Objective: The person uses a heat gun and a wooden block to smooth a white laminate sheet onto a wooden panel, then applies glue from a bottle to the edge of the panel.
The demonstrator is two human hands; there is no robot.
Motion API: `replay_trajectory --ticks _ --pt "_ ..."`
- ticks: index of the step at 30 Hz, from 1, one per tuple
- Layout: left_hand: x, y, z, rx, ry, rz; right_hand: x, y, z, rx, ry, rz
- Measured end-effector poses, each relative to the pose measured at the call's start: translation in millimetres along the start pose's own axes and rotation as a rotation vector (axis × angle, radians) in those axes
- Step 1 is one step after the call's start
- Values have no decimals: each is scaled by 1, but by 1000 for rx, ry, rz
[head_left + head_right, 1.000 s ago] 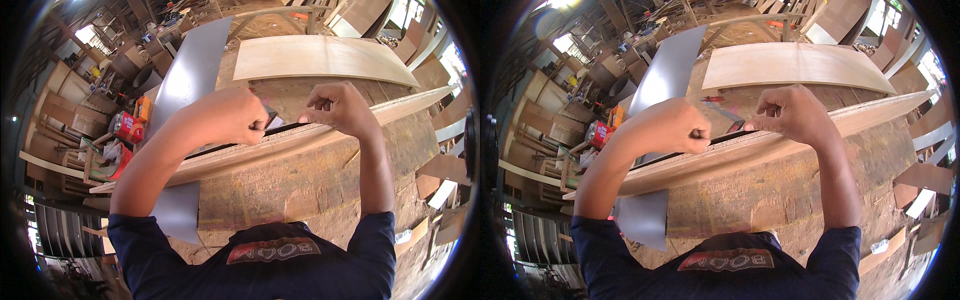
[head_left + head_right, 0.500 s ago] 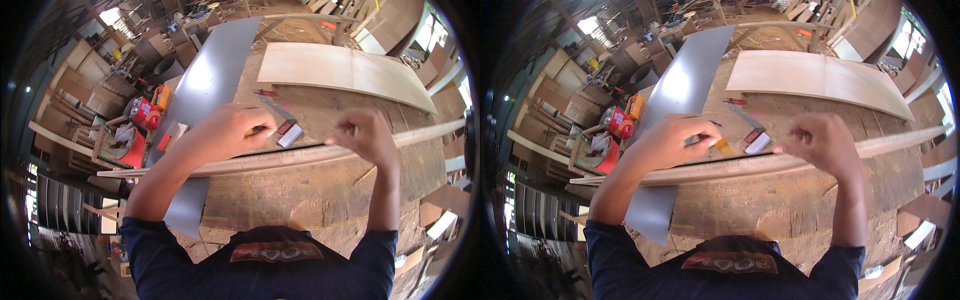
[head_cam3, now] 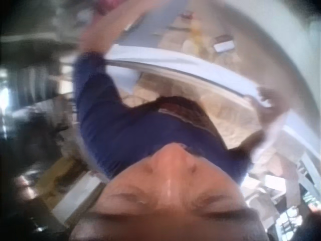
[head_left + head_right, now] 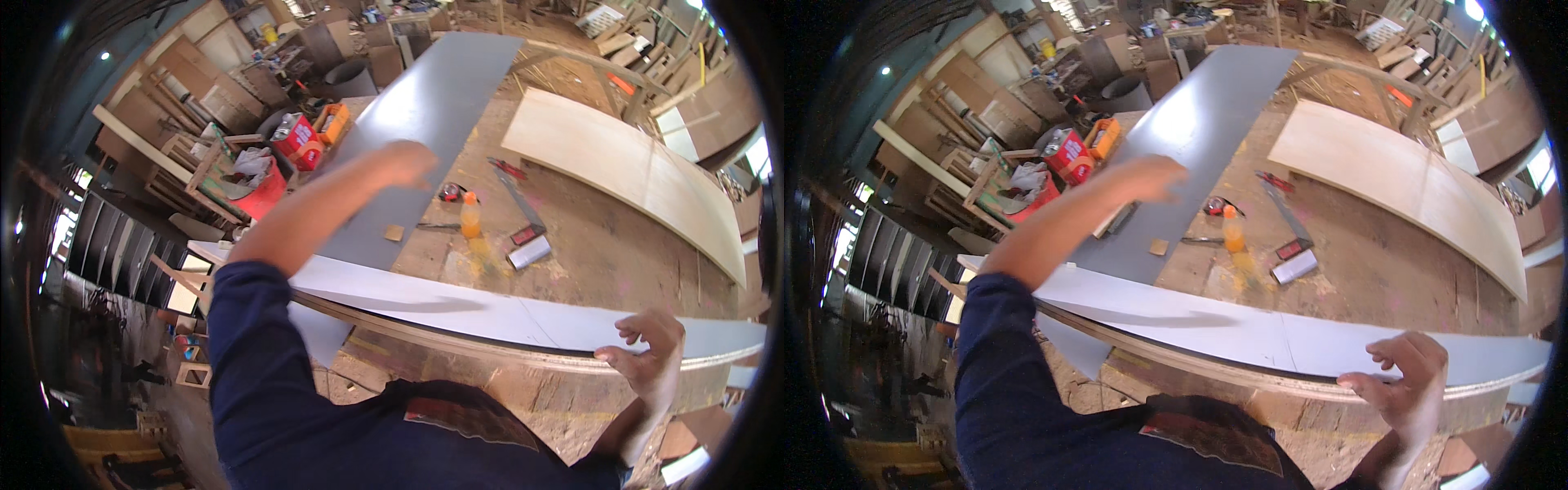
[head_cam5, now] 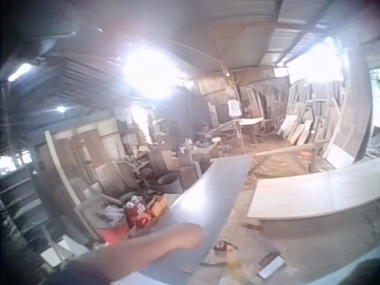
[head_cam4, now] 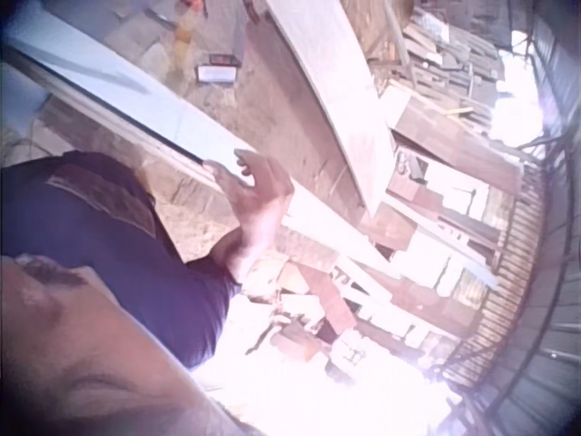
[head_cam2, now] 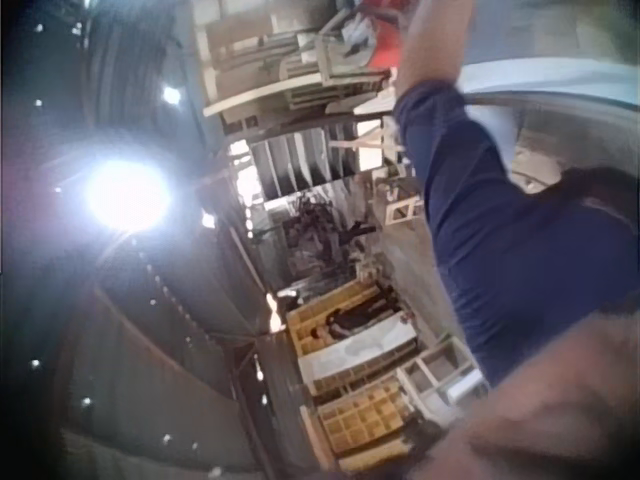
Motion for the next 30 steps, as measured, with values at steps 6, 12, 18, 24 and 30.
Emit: replay_trajectory --ticks 6,12,18,24,30 --pt "104 -77 -124 -90 61 -191 0 -3 7 -37 -22 21" --pt "114 -83 -180 -2 -110 -153 -1 -9 2 -63 -11 9" --pt "118 -87 -125 -169 -124 -186 5 -10 5 -93 -50 -92" --pt "80 -164 128 -439 -360 -343 40 -5 4 -215 -64 -165" --pt "-7 -240 289 -767 -656 -579 69 -20 -3 -77 -114 -135"
Point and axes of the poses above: each hand's wrist, its own x-axis towards the middle knuckle, its own z-axis out of the back of the hand, y = z × x, the point moved 8 cm from there along x, towards the middle knuckle, and after that the axes turned 9 degrees about -y, right-handed, at the moved point
